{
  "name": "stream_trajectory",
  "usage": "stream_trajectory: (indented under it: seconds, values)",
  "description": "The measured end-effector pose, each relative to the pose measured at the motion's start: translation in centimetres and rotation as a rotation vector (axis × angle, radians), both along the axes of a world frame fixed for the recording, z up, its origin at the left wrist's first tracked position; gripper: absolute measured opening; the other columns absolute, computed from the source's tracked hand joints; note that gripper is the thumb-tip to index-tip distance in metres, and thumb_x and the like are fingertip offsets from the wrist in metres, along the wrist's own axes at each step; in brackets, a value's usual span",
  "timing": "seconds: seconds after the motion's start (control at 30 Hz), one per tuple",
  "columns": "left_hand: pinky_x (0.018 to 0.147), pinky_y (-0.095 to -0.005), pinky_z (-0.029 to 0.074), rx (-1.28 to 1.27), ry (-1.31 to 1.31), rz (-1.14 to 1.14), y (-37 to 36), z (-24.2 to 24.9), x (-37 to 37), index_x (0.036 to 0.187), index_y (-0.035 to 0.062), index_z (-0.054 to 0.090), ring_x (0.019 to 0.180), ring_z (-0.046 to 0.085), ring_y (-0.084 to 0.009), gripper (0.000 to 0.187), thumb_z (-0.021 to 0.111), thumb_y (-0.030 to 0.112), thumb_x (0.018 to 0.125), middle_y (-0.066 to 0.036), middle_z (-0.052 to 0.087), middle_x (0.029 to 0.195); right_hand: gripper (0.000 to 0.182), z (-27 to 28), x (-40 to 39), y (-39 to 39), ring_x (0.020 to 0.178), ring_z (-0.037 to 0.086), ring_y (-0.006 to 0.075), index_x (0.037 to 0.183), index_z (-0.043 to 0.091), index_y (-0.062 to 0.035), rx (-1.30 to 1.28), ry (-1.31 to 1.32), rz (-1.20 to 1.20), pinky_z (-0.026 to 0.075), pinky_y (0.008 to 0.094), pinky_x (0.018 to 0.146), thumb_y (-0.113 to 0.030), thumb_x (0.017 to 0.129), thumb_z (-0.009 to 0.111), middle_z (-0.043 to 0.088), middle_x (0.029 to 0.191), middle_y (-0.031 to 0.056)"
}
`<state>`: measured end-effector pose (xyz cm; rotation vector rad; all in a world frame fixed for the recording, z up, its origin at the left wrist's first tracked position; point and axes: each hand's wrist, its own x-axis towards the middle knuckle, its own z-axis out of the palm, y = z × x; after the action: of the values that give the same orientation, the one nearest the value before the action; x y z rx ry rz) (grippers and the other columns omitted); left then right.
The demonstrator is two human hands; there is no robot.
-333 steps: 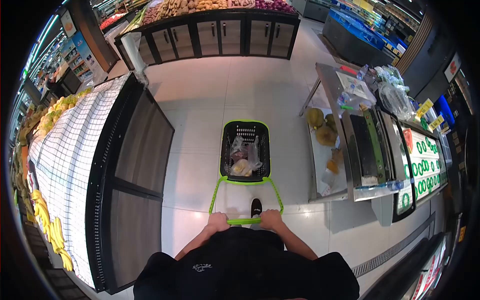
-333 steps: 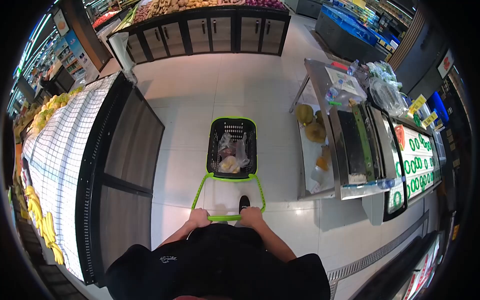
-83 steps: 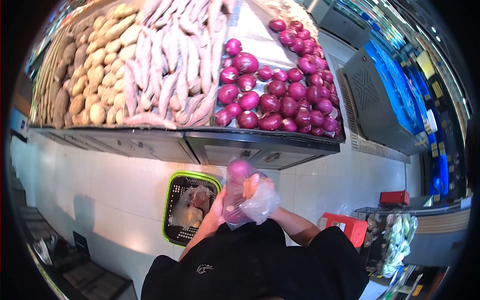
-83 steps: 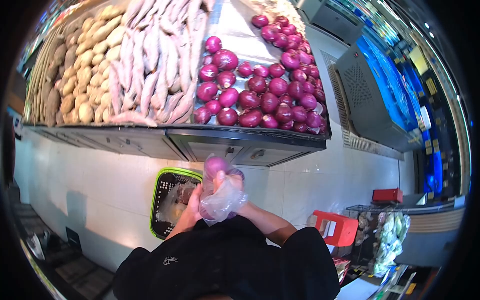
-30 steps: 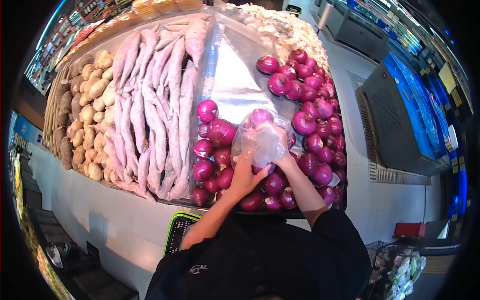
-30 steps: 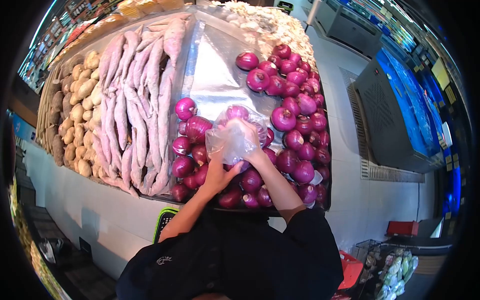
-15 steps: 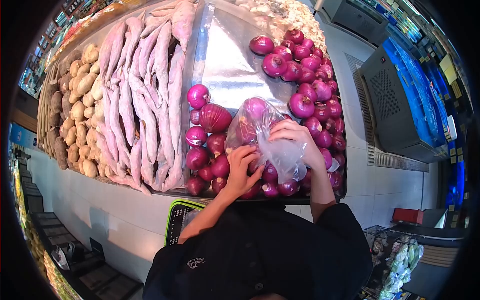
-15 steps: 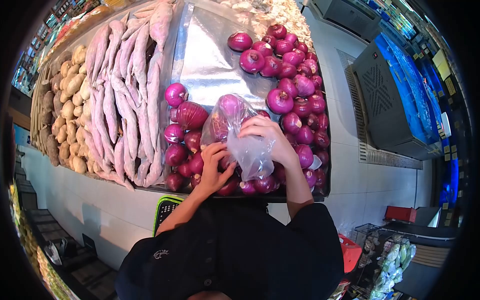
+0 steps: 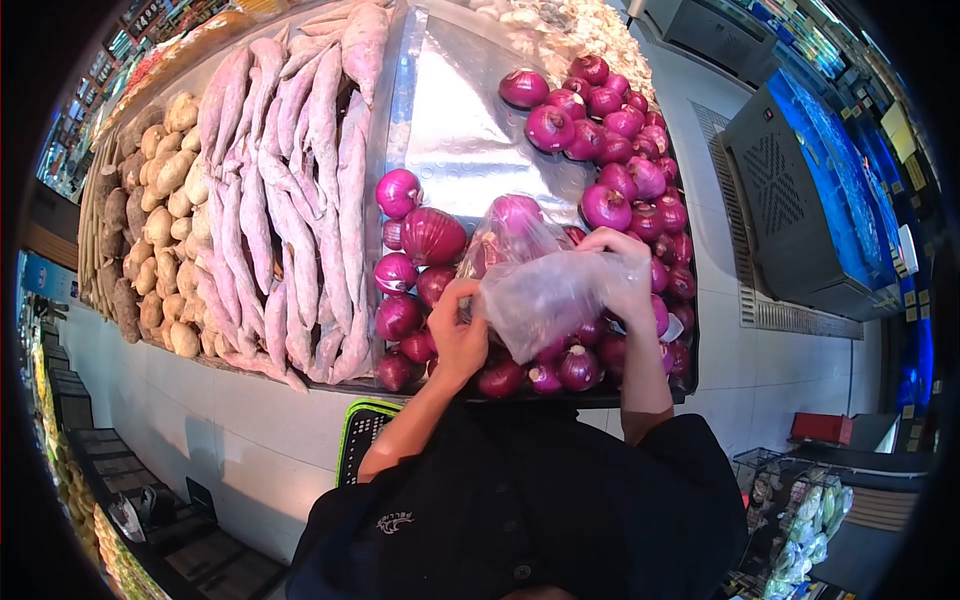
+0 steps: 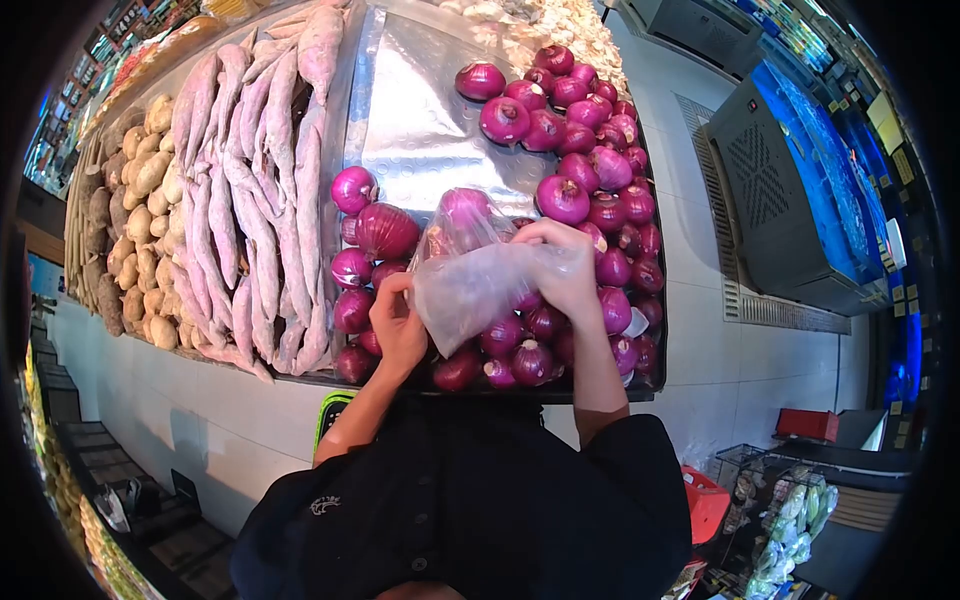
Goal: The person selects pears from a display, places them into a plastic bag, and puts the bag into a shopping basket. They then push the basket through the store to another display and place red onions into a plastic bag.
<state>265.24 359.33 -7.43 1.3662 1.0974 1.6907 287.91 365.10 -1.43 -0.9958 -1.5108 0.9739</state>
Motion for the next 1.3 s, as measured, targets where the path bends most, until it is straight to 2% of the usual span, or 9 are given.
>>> stream_trajectory:
  seconds: [0.2,0.27,0.4,0.57,0.7,0.87,1.07,1.13,1.3]
  values:
    - [0.077,-0.0251,0.046,-0.018,0.124,0.060,-2.0,2.2,0.2,0.098,-0.0024,0.061,0.081,0.058,-0.0121,0.010,0.064,-0.002,0.088,-0.006,0.064,0.089,0.029,3.9,0.4,-1.5,0.087,0.062,0.0165,0.104,0.066,0.0017,0.071,-0.111,-0.293,0.050,0.0295,0.080,-0.003,0.076,0.073,0.068,0.093,0.0074]
    - [0.076,-0.0247,0.046,-0.036,0.162,0.082,-1.9,2.3,0.4,0.098,-0.0023,0.061,0.081,0.058,-0.0114,0.011,0.065,-0.002,0.087,-0.005,0.064,0.089,0.026,6.6,-0.3,-3.3,0.091,0.063,0.0246,0.099,0.067,0.0011,0.614,-0.085,-0.453,0.050,0.0348,0.081,0.001,0.073,0.070,0.067,0.094,0.0070]
    - [0.072,-0.0224,0.046,-0.063,0.074,0.090,-1.8,2.0,0.6,0.103,-0.0010,0.061,0.079,0.057,-0.0086,0.019,0.069,-0.001,0.085,-0.004,0.063,0.087,0.020,9.5,-0.3,-6.8,0.082,0.065,0.0295,0.086,0.070,0.0003,0.730,-0.282,0.038,0.051,0.0400,0.075,0.001,0.066,0.070,0.065,0.082,0.0110]
    - [0.069,-0.0216,0.047,-0.093,0.125,0.063,-1.9,4.1,0.4,0.116,0.0011,0.060,0.079,0.057,-0.0071,0.031,0.070,0.001,0.086,-0.002,0.061,0.085,0.048,8.7,-3.3,-4.7,0.114,0.059,0.0329,0.122,0.063,-0.0009,0.513,-0.938,0.188,0.043,0.0443,0.099,-0.020,0.079,0.076,0.064,0.115,0.0162]
    - [0.068,-0.0219,0.047,-0.152,0.103,0.020,-2.0,4.1,-0.3,0.124,0.0022,0.058,0.078,0.057,-0.0071,0.036,0.068,0.004,0.089,-0.002,0.061,0.085,0.062,10.2,-2.7,-3.9,0.124,0.051,0.0318,0.130,0.059,-0.0093,0.446,-0.873,0.304,0.038,0.0444,0.104,-0.030,0.075,0.078,0.058,0.128,0.0150]
    - [0.070,-0.0238,0.049,-0.168,0.131,0.033,-2.5,3.8,-1.1,0.125,0.0022,0.057,0.079,0.058,-0.0081,0.035,0.066,0.006,0.091,-0.003,0.063,0.086,0.044,9.9,-1.1,-3.3,0.113,0.056,0.0317,0.118,0.067,-0.0112,0.440,-0.956,0.398,0.041,0.0448,0.097,-0.022,0.077,0.075,0.062,0.118,0.0102]
    - [0.075,-0.0291,0.051,-0.149,0.287,0.060,-2.4,3.7,-1.4,0.124,0.0026,0.057,0.082,0.062,-0.0166,0.045,0.073,0.002,0.082,-0.012,0.064,0.098,0.023,9.3,-3.2,-1.1,0.081,0.065,0.0271,0.103,0.071,-0.0044,0.449,-0.755,0.115,0.050,0.0358,0.072,0.001,0.081,0.066,0.067,0.087,0.0114]
    - [0.082,-0.0315,0.052,0.136,0.457,-0.075,-2.4,4.1,-1.5,0.122,-0.0012,0.055,0.091,0.064,-0.0235,0.052,0.081,0.003,0.077,-0.018,0.058,0.115,0.020,8.7,-4.6,-0.1,0.073,0.064,0.0279,0.103,0.071,-0.0032,0.357,-0.555,0.088,0.050,0.0365,0.069,0.001,0.083,0.065,0.067,0.084,0.0118]
    - [0.095,-0.0452,0.047,0.416,0.862,0.192,-2.5,8.6,-1.5,0.120,0.0200,0.064,0.121,0.049,-0.0341,0.056,0.085,0.008,0.069,-0.017,0.047,0.132,0.038,10.3,-5.9,0.6,0.065,0.060,0.0188,0.117,0.067,-0.0057,0.282,-0.548,0.078,0.047,0.0301,0.062,-0.004,0.079,0.072,0.062,0.075,0.0099]
